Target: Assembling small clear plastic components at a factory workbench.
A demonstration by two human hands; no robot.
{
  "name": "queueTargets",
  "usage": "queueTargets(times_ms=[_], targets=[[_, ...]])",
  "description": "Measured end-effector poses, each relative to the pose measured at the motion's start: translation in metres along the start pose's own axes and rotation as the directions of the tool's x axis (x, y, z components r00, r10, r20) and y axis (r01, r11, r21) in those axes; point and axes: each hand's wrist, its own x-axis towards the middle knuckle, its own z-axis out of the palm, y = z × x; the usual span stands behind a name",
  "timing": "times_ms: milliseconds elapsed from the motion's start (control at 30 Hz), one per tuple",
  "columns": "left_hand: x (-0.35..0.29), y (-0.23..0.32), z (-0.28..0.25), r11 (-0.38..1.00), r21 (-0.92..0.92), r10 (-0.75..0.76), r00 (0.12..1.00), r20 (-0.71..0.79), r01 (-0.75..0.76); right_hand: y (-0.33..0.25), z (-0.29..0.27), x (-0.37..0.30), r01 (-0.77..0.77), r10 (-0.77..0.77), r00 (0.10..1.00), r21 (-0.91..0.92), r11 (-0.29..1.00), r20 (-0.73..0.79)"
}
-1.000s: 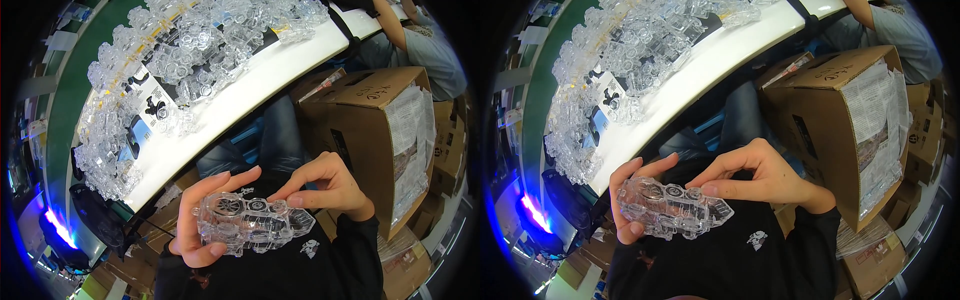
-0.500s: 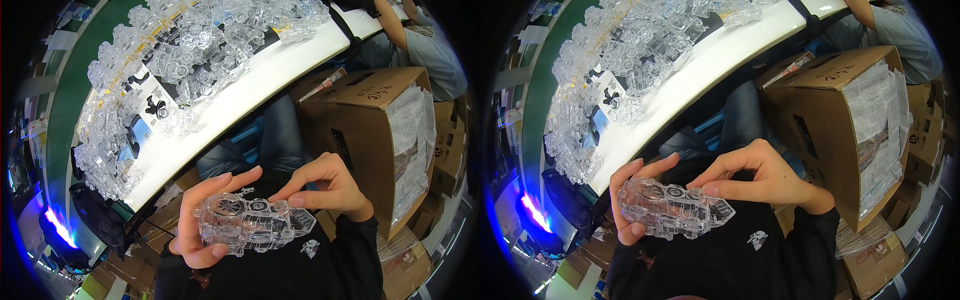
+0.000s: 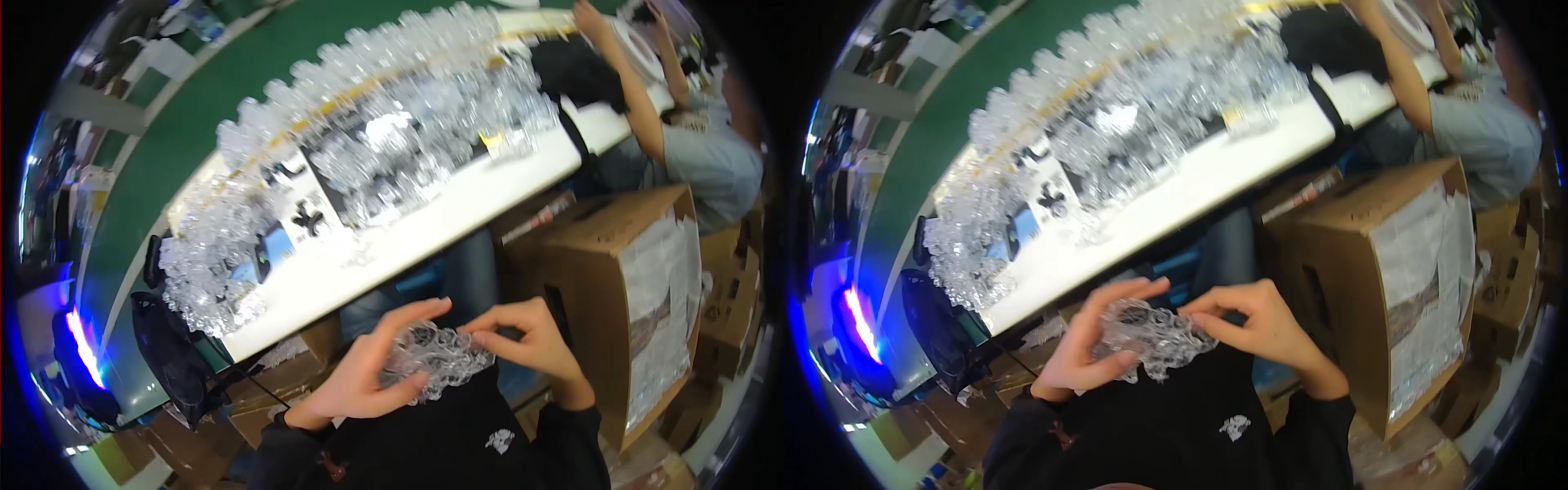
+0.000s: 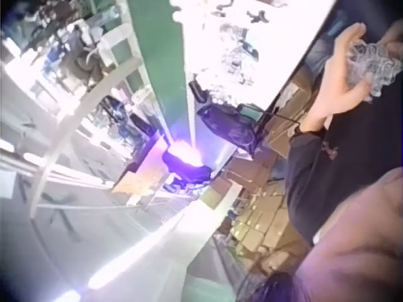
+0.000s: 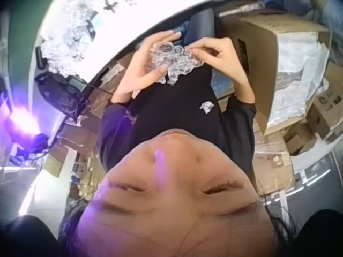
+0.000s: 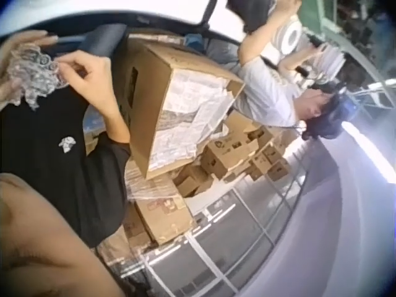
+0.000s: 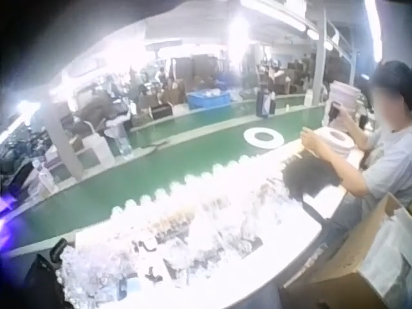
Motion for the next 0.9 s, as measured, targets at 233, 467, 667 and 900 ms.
queueTargets(times_ms=[233,467,667,900], targets=[[0.0,-0.008,0.008,0.887,0.461,-0.018,0.995,0.094,-0.027,0.019,0.002,0.002,-0.032,0.054,0.993,-0.212,0.977,0.104],[0.001,-0.002,0.01,0.936,0.298,-0.247,0.951,0.187,0.185,0.034,0.002,-0.005,-0.076,0.102,0.971,-0.125,0.989,0.218],[-0.001,-0.034,0.017,0.823,0.556,0.048,0.989,0.137,-0.117,0.042,0.014,-0.002,-0.099,0.11,0.991,-0.125,0.987,0.079],[0.004,-0.03,0.041,0.681,0.731,-0.067,0.99,0.122,-0.044,0.077,0.019,-0.001,-0.064,0.07,0.997,-0.135,0.989,0.044]])
